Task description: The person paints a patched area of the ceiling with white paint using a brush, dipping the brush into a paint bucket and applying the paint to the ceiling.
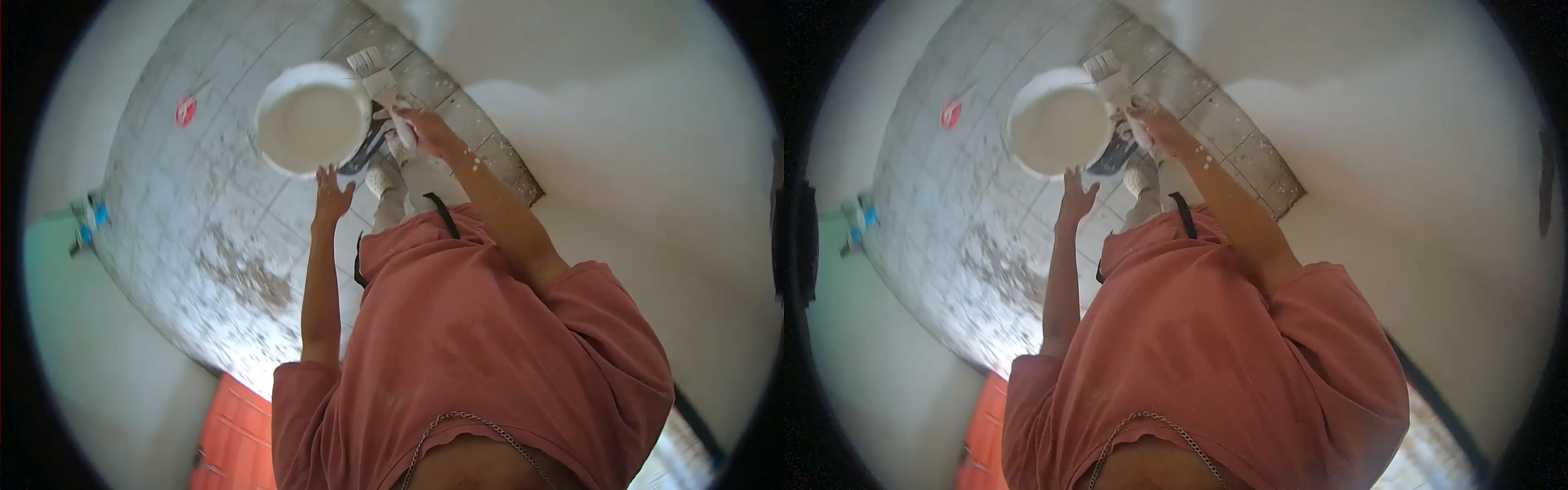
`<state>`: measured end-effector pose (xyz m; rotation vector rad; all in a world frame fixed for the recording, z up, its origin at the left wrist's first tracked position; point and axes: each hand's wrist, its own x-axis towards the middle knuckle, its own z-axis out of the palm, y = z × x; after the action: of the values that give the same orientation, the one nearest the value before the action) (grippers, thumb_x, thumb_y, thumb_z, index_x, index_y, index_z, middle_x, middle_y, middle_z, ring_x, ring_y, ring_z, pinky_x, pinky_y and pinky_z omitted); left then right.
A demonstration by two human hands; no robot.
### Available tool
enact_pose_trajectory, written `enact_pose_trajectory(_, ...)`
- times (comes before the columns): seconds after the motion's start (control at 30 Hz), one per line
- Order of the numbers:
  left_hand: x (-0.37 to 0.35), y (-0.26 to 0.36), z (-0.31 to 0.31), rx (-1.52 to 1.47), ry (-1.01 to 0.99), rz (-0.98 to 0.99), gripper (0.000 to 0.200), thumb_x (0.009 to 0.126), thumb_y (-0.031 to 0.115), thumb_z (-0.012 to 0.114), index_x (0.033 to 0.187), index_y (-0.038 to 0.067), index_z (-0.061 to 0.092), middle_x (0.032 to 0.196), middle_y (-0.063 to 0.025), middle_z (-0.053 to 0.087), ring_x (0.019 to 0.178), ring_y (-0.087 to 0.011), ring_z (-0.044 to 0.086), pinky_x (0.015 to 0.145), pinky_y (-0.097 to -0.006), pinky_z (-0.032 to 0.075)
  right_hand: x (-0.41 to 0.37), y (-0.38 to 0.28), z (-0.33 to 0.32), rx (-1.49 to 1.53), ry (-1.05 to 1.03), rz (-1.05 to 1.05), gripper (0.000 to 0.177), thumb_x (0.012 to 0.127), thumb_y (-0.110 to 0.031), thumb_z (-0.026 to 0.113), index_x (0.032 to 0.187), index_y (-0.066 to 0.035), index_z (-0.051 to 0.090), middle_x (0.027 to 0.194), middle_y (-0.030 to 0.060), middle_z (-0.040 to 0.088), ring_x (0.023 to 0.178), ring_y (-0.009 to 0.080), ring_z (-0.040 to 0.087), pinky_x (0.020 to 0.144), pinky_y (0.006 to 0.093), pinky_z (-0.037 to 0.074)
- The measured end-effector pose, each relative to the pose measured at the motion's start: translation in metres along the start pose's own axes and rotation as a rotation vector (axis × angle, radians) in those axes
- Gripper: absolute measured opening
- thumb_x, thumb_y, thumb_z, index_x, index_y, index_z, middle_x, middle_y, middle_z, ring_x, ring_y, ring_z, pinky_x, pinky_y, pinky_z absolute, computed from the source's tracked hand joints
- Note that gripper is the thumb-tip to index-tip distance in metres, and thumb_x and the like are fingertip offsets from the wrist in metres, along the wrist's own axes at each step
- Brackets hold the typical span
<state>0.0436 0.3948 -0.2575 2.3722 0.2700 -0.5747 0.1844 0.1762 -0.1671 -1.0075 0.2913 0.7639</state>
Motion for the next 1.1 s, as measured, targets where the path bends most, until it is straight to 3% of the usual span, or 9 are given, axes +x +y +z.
enact_pose_trajectory(0.03, 0.003, 0.0, -0.003, -0.031, 0.008, 0.063, 0.073, 0.084, 0.033, 0.058, 0.136, -0.006, 0.025, 0.142, -0.0315, 0.016, 0.134, -0.041, 0.016, 0.108, -0.0428, 0.021, -0.021, -0.014, 0.004, 0.129, -0.011, -0.05, 0.032, 0.091, -0.013, 0.048, 0.121, -0.002, 0.044, 0.096, 0.0092, 0.062, 0.073, 0.0153, 0.058, 0.061, 0.0284, 0.05)
enact_pose_trajectory(0.1, 0.012, 0.01, -0.011, -0.069, 0.01, 0.218, 0.072, 0.087, 0.037, 0.054, 0.137, -0.006, 0.024, 0.143, -0.0302, 0.016, 0.134, -0.0396, 0.018, 0.108, -0.0391, 0.022, -0.047, -0.024, -0.018, -0.018, -0.015, -0.204, 0.032, 0.091, -0.014, 0.049, 0.122, -0.004, 0.045, 0.096, 0.0094, 0.061, 0.076, 0.0156, 0.058, 0.061, 0.0298, 0.049)
enact_pose_trajectory(0.17, 0.02, 0.037, -0.022, 0.003, -0.063, 0.285, 0.074, 0.088, 0.037, 0.052, 0.138, -0.008, 0.019, 0.143, -0.0295, 0.016, 0.134, -0.0384, 0.018, 0.108, -0.038, 0.021, -0.084, -0.039, -0.028, 0.196, 0.181, -0.302, 0.032, 0.093, -0.018, 0.047, 0.122, -0.005, 0.044, 0.104, 0.011, 0.059, 0.081, 0.0178, 0.059, 0.073, 0.0319, 0.049)
enact_pose_trajectory(0.23, 0.026, 0.07, -0.031, -0.022, -0.178, 0.222, 0.08, 0.086, 0.039, 0.054, 0.138, -0.008, 0.016, 0.142, -0.0281, 0.021, 0.134, -0.0368, 0.021, 0.109, -0.0366, 0.02, -0.119, -0.041, -0.064, 0.253, 0.34, -0.321, 0.034, 0.092, -0.019, 0.047, 0.124, -0.007, 0.043, 0.099, 0.0083, 0.058, 0.084, 0.0169, 0.059, 0.072, 0.0302, 0.049)
enact_pose_trajectory(0.4, 0.054, 0.147, -0.04, 0.047, -0.395, 0.412, 0.071, 0.087, 0.039, 0.053, 0.138, -0.002, 0.025, 0.14, -0.0205, 0.034, 0.13, -0.0329, 0.032, 0.106, -0.0369, 0.025, -0.211, -0.065, -0.102, 0.422, 0.829, -0.658, 0.042, 0.092, -0.027, 0.051, 0.127, -0.008, 0.041, 0.108, 0.0049, 0.056, 0.091, 0.014, 0.056, 0.074, 0.0282, 0.048)
enact_pose_trajectory(0.5, 0.05, 0.235, -0.041, 0.201, -0.426, 0.429, 0.067, 0.087, 0.041, 0.052, 0.135, -0.001, 0.033, 0.135, -0.0229, 0.039, 0.127, -0.0336, 0.037, 0.104, -0.0375, 0.029, -0.268, -0.086, -0.126, 0.51, 1.055, -0.925, 0.029, 0.092, -0.03, 0.051, 0.112, -0.008, 0.051, 0.085, 0.0025, 0.055, 0.07, 0.0098, 0.052, 0.054, 0.0273, 0.043)
enact_pose_trajectory(0.6, 0.044, 0.332, -0.025, 0.207, -0.446, 0.53, 0.066, 0.086, 0.043, 0.053, 0.133, -0.001, 0.036, 0.131, -0.0245, 0.043, 0.124, -0.0344, 0.04, 0.102, -0.0385, 0.031, -0.332, -0.112, -0.157, 0.389, 1.173, -0.984, 0.027, 0.093, -0.029, 0.05, 0.109, -0.007, 0.053, 0.076, 0.0007, 0.055, 0.062, 0.0076, 0.05, 0.049, 0.024, 0.039)
enact_pose_trajectory(0.8, 0.023, 0.492, 0.061, -0.016, -0.571, 0.853, 0.054, 0.088, 0.034, 0.054, 0.129, 0.001, 0.042, 0.128, -0.0207, 0.048, 0.12, -0.0312, 0.046, 0.096, -0.0384, 0.037, -0.391, -0.139, -0.259, 0.156, 1.327, -1.002, 0.024, 0.094, -0.027, 0.048, 0.102, -0.005, 0.055, 0.066, -0.0012, 0.052, 0.055, 0.0054, 0.047, 0.046, 0.0209, 0.036)
enact_pose_trajectory(1.1, -0.031, 0.593, 0.112, -0.195, -0.662, 0.962, 0.045, 0.09, 0.027, 0.054, 0.124, -0.003, 0.046, 0.125, -0.0194, 0.051, 0.118, -0.029, 0.048, 0.095, -0.0384, 0.041, -0.425, -0.215, -0.269, 0.132, 1.182, -1.276, 0.019, 0.094, -0.02, 0.047, 0.099, -0.003, 0.054, 0.069, -0.0002, 0.053, 0.056, 0.0045, 0.047, 0.046, 0.0198, 0.037)
